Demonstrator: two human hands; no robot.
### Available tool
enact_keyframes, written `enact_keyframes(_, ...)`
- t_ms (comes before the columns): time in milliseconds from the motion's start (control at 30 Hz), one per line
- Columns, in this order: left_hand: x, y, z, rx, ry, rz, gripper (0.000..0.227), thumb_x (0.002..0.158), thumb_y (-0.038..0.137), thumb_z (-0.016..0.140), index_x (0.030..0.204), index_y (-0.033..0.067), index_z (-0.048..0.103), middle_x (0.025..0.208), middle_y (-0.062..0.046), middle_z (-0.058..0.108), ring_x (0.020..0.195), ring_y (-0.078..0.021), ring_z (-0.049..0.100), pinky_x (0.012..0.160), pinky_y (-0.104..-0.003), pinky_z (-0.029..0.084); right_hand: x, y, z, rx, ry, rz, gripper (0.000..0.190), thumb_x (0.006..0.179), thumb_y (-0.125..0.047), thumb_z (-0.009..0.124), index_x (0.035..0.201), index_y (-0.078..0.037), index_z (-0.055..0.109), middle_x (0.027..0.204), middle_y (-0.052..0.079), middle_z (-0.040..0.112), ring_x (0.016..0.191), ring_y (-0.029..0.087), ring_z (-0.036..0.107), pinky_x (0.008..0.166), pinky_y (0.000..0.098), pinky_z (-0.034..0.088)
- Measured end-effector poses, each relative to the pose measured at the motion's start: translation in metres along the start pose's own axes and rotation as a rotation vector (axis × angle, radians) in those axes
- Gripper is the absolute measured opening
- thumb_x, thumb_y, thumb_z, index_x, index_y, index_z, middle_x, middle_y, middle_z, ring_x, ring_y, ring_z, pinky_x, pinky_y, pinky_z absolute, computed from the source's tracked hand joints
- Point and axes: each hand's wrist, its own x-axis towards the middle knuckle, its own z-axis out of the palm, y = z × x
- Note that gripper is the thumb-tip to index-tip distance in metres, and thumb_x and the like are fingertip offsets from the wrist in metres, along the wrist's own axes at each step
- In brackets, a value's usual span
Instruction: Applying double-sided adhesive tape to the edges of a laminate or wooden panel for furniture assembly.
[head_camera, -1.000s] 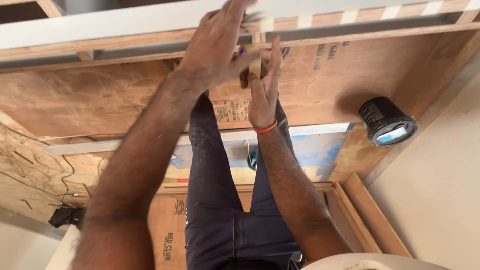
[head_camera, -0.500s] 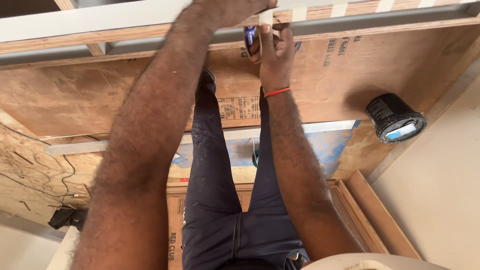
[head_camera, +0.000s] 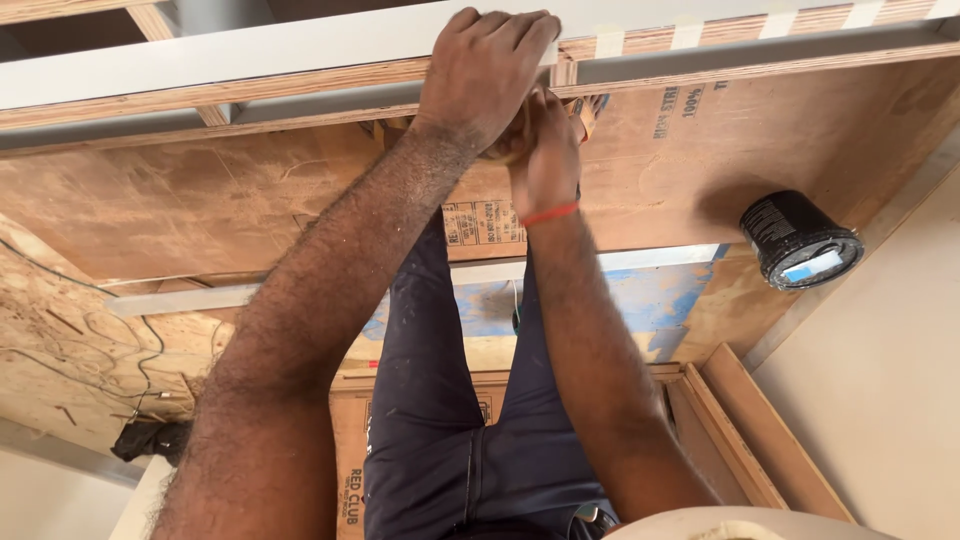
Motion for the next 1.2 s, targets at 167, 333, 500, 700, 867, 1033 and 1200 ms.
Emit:
enact_keyframes(167, 0.002, 0.003, -0.058, -0.307, -0.327, -0.244, 0.066, 0.094, 0.032, 0.079, 0.144, -0.0011, 0.051, 0.113, -0.008, 0.072, 0.104, -0.0245, 0.072, 0.099, -0.049, 0.05, -0.046, -0.001, 0.024, -0.488, -0.001, -0.354, 0.048, 0.11, -0.006, 0.04, 0.156, -0.003, 0.029, 0.1, 0.004, 0.054, 0.079, 0.009, 0.052, 0.068, 0.0247, 0.049)
enact_keyframes(333, -0.018, -0.014, -0.086, -0.389, -0.103, -0.046, 0.022, 0.095, 0.027, 0.079, 0.105, 0.0105, 0.067, 0.148, -0.007, 0.053, 0.109, -0.0217, 0.074, 0.104, -0.047, 0.053, -0.04, 0.009, 0.046, -0.426, -0.119, -0.389, 0.052, 0.1, -0.001, 0.047, 0.146, -0.004, 0.023, 0.128, 0.014, 0.055, 0.102, 0.014, 0.07, 0.081, 0.0274, 0.064)
enact_keyframes(500, -0.01, -0.045, -0.066, -0.469, -0.217, -0.235, 0.02, 0.105, 0.024, 0.073, 0.107, 0.0045, 0.069, 0.114, -0.009, 0.07, 0.082, -0.0199, 0.075, 0.071, -0.035, 0.062, -0.014, 0.008, 0.058, -0.623, 0.04, -0.205, 0.029, 0.109, -0.024, 0.055, 0.126, -0.002, 0.048, 0.085, 0.012, 0.064, 0.064, 0.012, 0.065, 0.053, 0.0241, 0.054)
enact_keyframes(700, 0.002, -0.075, -0.039, -0.596, -0.304, -0.339, 0.032, 0.105, 0.039, 0.074, 0.113, 0.0088, 0.072, 0.096, -0.007, 0.075, 0.085, -0.0156, 0.076, 0.071, -0.03, 0.064, 0.011, 0.033, 0.029, -0.631, -0.01, -0.276, 0.027, 0.111, -0.029, 0.057, 0.113, -0.002, 0.054, 0.074, 0.005, 0.064, 0.059, 0.009, 0.061, 0.049, 0.0231, 0.051)
enact_keyframes(867, 0.004, -0.039, -0.071, -0.272, -0.497, -0.473, 0.043, 0.095, 0.057, 0.07, 0.11, 0.0172, 0.075, 0.101, -0.004, 0.078, 0.092, -0.0192, 0.074, 0.078, -0.039, 0.06, 0.022, 0.048, 0.01, -0.544, -0.041, -0.313, 0.014, 0.113, -0.016, 0.055, 0.109, -0.003, 0.057, 0.08, 0.004, 0.064, 0.066, 0.01, 0.059, 0.057, 0.0257, 0.049)
enact_keyframes(1033, -0.032, -0.036, -0.036, -0.113, -0.196, -0.104, 0.052, 0.105, 0.05, 0.064, 0.134, 0.0069, 0.065, 0.124, -0.01, 0.073, 0.107, -0.0221, 0.072, 0.087, -0.041, 0.057, 0.018, 0.044, 0.019, -0.202, -0.11, -0.156, 0.017, 0.113, -0.014, 0.043, 0.112, -0.005, 0.057, 0.083, -0.002, 0.056, 0.068, 0.006, 0.049, 0.06, 0.0245, 0.043)
enact_keyframes(1200, -0.041, -0.037, -0.027, -0.087, -0.136, -0.118, 0.043, 0.106, 0.036, 0.067, 0.14, 0.0104, 0.058, 0.132, -0.007, 0.072, 0.118, -0.0199, 0.071, 0.099, -0.042, 0.052, -0.01, 0.044, 0.037, 0.017, -0.118, 0.001, 0.022, 0.118, -0.02, 0.04, 0.119, -0.002, 0.053, 0.087, 0.0, 0.053, 0.07, 0.007, 0.049, 0.061, 0.0248, 0.044)
